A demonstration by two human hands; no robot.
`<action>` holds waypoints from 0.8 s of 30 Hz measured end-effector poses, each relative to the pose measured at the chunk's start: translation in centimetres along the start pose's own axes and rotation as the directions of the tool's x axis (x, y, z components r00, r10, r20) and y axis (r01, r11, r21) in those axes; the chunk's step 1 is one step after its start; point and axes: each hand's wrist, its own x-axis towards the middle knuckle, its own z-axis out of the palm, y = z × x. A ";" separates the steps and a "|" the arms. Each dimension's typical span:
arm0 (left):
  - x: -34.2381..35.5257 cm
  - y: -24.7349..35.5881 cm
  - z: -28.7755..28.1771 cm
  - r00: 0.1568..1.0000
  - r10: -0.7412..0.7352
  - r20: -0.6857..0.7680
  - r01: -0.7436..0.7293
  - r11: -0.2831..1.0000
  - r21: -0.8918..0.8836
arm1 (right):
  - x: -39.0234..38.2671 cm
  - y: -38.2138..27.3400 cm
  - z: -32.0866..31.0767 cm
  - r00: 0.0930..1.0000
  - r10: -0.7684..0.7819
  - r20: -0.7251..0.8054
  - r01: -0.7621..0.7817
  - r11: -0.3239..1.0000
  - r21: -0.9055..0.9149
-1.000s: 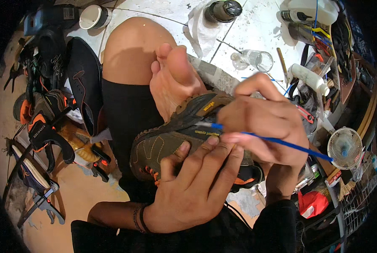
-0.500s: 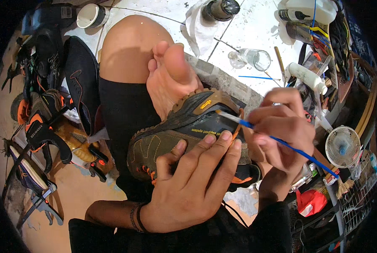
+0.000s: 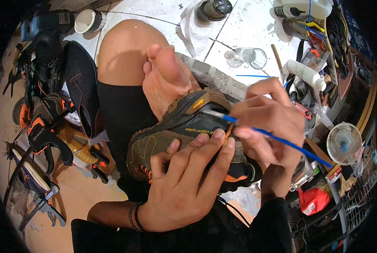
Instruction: Applying adhesive or paint to the sole and upper edges of a hiking shoe using a brush.
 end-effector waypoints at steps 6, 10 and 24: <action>-0.1 0.2 -0.2 1.000 0.017 0.017 -0.016 0.999 -0.049 | -2.2 -0.9 -2.1 0.988 0.123 -0.090 -0.124 0.992 0.000; -0.1 0.3 -0.1 1.000 0.015 -0.001 -0.015 0.998 -0.053 | -1.9 -0.7 -4.1 0.983 0.138 -0.125 -0.115 0.977 0.180; 0.1 0.2 0.1 0.998 0.055 0.023 -0.055 0.998 0.014 | 4.3 5.2 0.1 0.803 0.272 0.530 -0.402 0.905 0.143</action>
